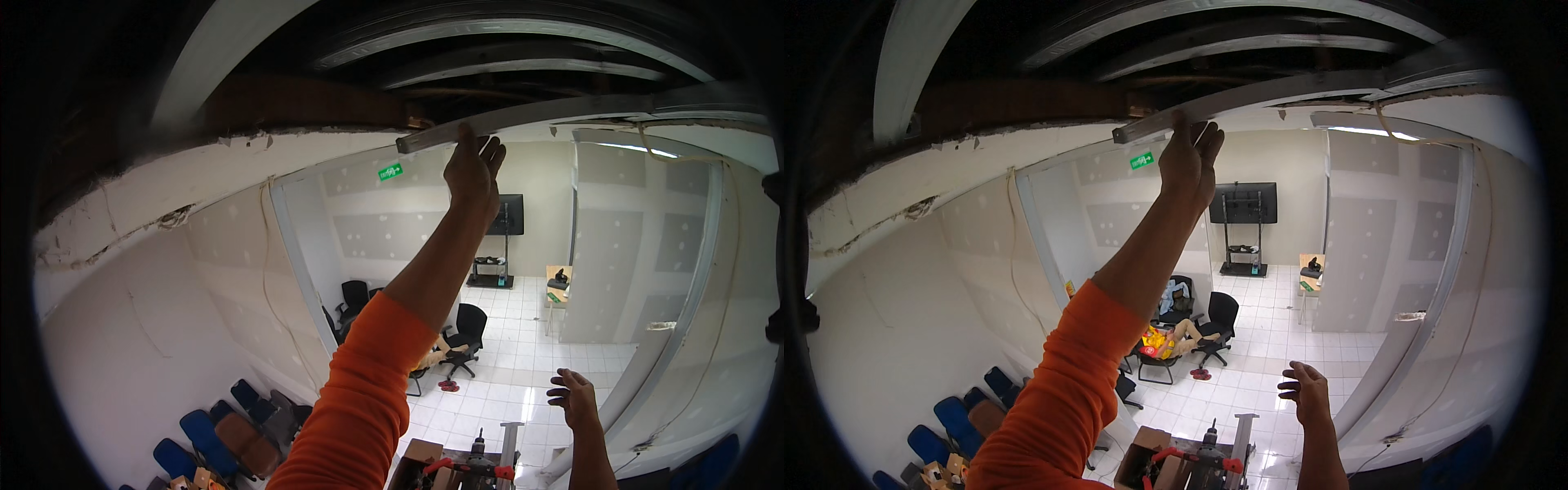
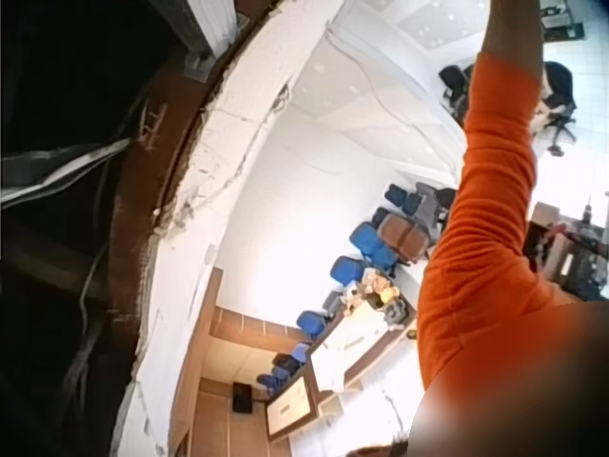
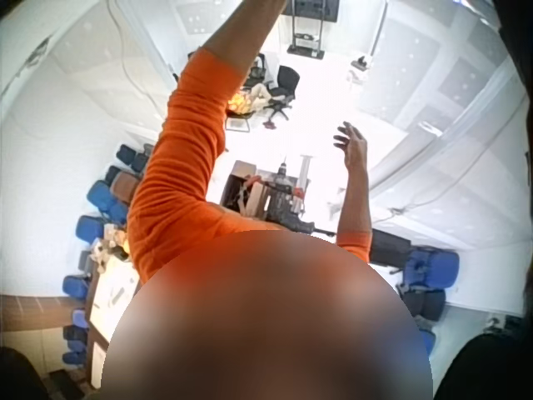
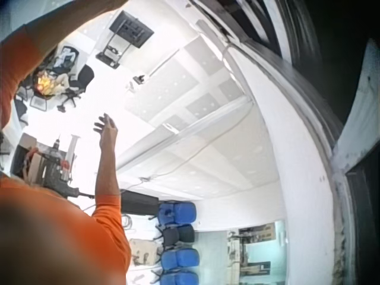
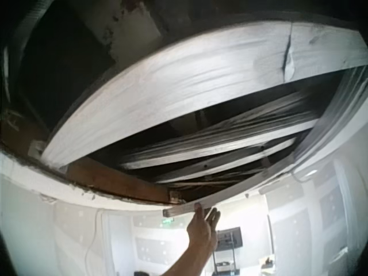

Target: The person installs a ceiling light fixture by positioning a metal bracket against the ceiling, tapping it with a hammer, and then securing it with a power drill. The person uses both hands to align and hold the bracket while operating the tools.

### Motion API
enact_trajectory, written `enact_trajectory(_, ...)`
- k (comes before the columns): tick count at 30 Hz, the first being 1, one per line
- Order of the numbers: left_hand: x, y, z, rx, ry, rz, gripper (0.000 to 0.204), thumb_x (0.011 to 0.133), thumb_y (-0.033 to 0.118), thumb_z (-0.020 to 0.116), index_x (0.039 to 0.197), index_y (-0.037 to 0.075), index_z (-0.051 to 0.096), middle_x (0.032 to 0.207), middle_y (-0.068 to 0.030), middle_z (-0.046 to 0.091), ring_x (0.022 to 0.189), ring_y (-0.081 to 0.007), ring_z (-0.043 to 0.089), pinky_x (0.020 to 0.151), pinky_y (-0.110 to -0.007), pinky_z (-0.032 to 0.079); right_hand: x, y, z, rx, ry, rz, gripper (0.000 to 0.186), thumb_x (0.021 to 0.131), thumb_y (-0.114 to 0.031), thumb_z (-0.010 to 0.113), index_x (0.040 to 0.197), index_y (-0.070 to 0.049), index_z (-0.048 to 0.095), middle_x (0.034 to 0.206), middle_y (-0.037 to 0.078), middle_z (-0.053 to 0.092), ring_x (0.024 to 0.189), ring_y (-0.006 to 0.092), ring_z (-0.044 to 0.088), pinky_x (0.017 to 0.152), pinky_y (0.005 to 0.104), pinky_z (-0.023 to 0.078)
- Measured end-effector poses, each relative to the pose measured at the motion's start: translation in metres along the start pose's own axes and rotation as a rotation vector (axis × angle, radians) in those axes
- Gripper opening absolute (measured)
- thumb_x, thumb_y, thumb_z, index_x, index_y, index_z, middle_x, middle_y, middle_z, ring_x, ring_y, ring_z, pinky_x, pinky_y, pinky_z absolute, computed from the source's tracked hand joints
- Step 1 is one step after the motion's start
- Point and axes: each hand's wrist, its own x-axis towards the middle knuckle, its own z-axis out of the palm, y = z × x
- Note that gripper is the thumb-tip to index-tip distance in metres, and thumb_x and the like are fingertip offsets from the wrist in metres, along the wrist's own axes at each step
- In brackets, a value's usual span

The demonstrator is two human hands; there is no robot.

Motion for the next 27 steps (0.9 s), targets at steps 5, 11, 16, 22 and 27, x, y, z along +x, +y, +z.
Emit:
enact_trajectory(5, -0.004, -0.002, 0.0, -0.031, 0.0, 0.027, 0.058, 0.106, 0.039, 0.048, 0.141, -0.005, 0.037, 0.137, -0.0227, 0.046, 0.134, -0.0357, 0.047, 0.116, -0.044, 0.045, -0.002, 0.001, -0.007, 0.01, 0.002, 0.006, 0.042, 0.103, -0.028, 0.056, 0.128, 0.005, 0.055, 0.106, 0.018, 0.065, 0.074, 0.026, 0.068, 0.059, 0.0362, 0.057)
enact_trajectory(11, -0.003, 0.001, -0.001, -0.04, -0.034, 0.019, 0.056, 0.106, 0.037, 0.047, 0.142, -0.004, 0.036, 0.141, -0.0236, 0.044, 0.136, -0.0362, 0.045, 0.117, -0.045, 0.044, -0.001, 0.003, -0.012, 0.044, 0.042, 0.015, 0.041, 0.101, -0.027, 0.06, 0.125, 0.006, 0.058, 0.103, 0.018, 0.067, 0.071, 0.0247, 0.07, 0.056, 0.0333, 0.058)
enact_trajectory(16, -0.009, 0.004, -0.002, -0.047, -0.044, 0.011, 0.054, 0.106, 0.037, 0.048, 0.142, -0.003, 0.037, 0.14, -0.0232, 0.045, 0.135, -0.0355, 0.046, 0.117, -0.046, 0.044, 0.0, 0.01, -0.013, 0.044, 0.045, 0.035, 0.04, 0.101, -0.027, 0.06, 0.124, 0.005, 0.058, 0.103, 0.017, 0.066, 0.071, 0.0249, 0.069, 0.056, 0.034, 0.058)
enact_trajectory(22, -0.011, 0.005, -0.003, -0.024, -0.059, 0.032, 0.049, 0.106, 0.035, 0.049, 0.137, -0.002, 0.042, 0.134, -0.021, 0.048, 0.13, -0.0337, 0.049, 0.116, -0.046, 0.045, -0.006, 0.017, -0.021, 0.029, 0.056, 0.054, 0.042, 0.102, -0.029, 0.058, 0.126, 0.005, 0.055, 0.107, 0.019, 0.065, 0.074, 0.0261, 0.068, 0.058, 0.0356, 0.057)
enact_trajectory(27, -0.002, 0.0, -0.011, -0.094, -0.051, -0.064, 0.045, 0.105, 0.034, 0.051, 0.133, -0.001, 0.044, 0.129, -0.018, 0.05, 0.129, -0.0333, 0.05, 0.117, -0.047, 0.044, -0.018, 0.021, -0.022, -0.004, 0.068, 0.039, 0.039, 0.101, -0.027, 0.06, 0.124, 0.005, 0.058, 0.104, 0.018, 0.067, 0.073, 0.0258, 0.07, 0.057, 0.035, 0.059)
